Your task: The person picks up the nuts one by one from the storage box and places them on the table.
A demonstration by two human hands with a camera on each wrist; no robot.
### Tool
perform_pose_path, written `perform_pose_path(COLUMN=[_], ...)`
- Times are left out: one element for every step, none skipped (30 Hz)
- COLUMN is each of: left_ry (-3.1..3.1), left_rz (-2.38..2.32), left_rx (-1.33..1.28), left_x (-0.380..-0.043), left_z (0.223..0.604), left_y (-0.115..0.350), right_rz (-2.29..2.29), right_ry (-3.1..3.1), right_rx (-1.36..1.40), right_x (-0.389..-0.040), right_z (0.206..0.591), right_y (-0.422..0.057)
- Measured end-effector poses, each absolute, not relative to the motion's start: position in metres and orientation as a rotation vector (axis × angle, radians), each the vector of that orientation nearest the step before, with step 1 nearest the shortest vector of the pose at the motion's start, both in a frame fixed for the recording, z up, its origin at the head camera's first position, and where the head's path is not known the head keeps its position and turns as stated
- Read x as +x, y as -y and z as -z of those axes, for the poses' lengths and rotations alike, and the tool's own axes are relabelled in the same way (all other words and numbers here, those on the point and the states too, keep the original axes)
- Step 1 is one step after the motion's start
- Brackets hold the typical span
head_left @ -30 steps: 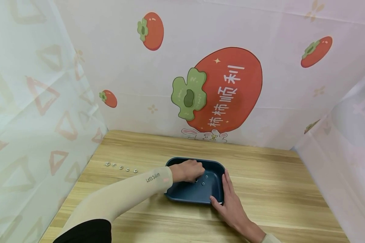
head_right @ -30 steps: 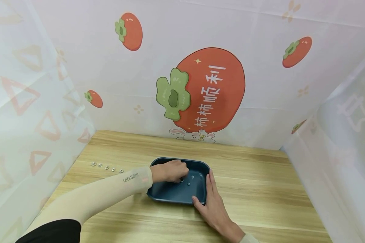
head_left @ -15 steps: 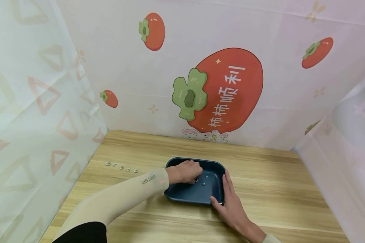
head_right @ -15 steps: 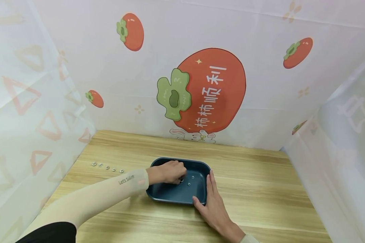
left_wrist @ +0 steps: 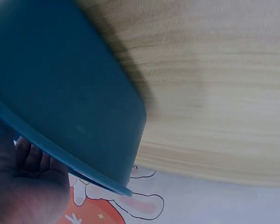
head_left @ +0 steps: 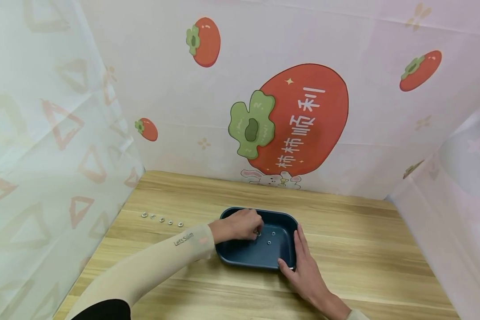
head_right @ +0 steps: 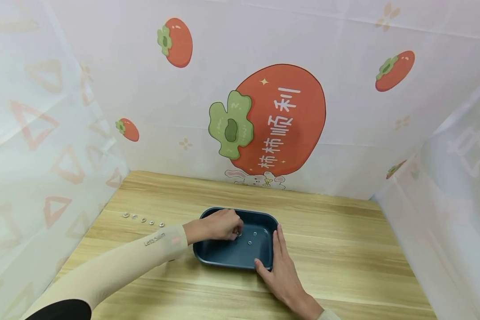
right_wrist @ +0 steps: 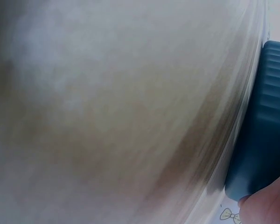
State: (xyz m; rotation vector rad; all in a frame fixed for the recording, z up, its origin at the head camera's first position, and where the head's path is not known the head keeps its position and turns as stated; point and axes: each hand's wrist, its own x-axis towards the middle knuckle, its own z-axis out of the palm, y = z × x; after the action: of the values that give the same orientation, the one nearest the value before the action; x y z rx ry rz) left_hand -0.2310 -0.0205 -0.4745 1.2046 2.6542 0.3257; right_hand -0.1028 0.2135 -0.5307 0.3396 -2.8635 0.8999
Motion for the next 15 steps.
perform_pose_path(left_ry=[-2.658, -2.661, -2.666, -2.67, -2.674, -2.68, -2.684, -2.689, -2.694, -2.696, -2.699, -2.7, -2.702, -2.703, -2.702], left_rz=[-0.352, -0.377, -0.402, -0.429, -0.454, -0.474, -0.496, -0.513, -0.528, -0.545, -0.559, -0.576, -0.591, -0.607, -0.629], left_rx=[1.202, 1.199, 1.198, 1.196, 1.194, 1.195, 1.192, 1.186, 1.18, 1.169, 1.158, 1.146, 1.131, 1.118, 1.103], left_x=[-0.231, -0.231, -0.231, -0.23, -0.23, -0.229, -0.228, -0.227, -0.227, -0.226, -0.225, -0.225, -0.224, -0.224, -0.223], left_z=[0.474, 0.474, 0.473, 0.472, 0.47, 0.469, 0.467, 0.466, 0.464, 0.463, 0.461, 0.461, 0.46, 0.46, 0.46], left_y=[0.022, 0.023, 0.025, 0.026, 0.028, 0.029, 0.031, 0.033, 0.034, 0.036, 0.037, 0.038, 0.039, 0.04, 0.041], right_rz=[-0.896, -0.892, -0.889, -0.888, -0.889, -0.889, -0.894, -0.898, -0.902, -0.906, -0.91, -0.913, -0.916, -0.918, -0.919], right_ry=[2.862, 2.86, 2.857, 2.854, 2.852, 2.853, 2.854, 2.854, 2.856, 2.858, 2.86, 2.86, 2.86, 2.86, 2.86], right_rx=[0.34, 0.341, 0.343, 0.345, 0.346, 0.346, 0.346, 0.346, 0.344, 0.341, 0.339, 0.339, 0.339, 0.338, 0.339], right_x=[-0.103, -0.102, -0.102, -0.102, -0.102, -0.102, -0.102, -0.102, -0.102, -0.103, -0.103, -0.103, -0.103, -0.103, -0.103], right_z=[0.531, 0.53, 0.53, 0.53, 0.53, 0.53, 0.53, 0.53, 0.531, 0.531, 0.531, 0.53, 0.53, 0.53, 0.53], right_y=[-0.213, -0.213, -0.213, -0.213, -0.214, -0.214, -0.214, -0.213, -0.214, -0.214, -0.214, -0.214, -0.214, -0.214, -0.214])
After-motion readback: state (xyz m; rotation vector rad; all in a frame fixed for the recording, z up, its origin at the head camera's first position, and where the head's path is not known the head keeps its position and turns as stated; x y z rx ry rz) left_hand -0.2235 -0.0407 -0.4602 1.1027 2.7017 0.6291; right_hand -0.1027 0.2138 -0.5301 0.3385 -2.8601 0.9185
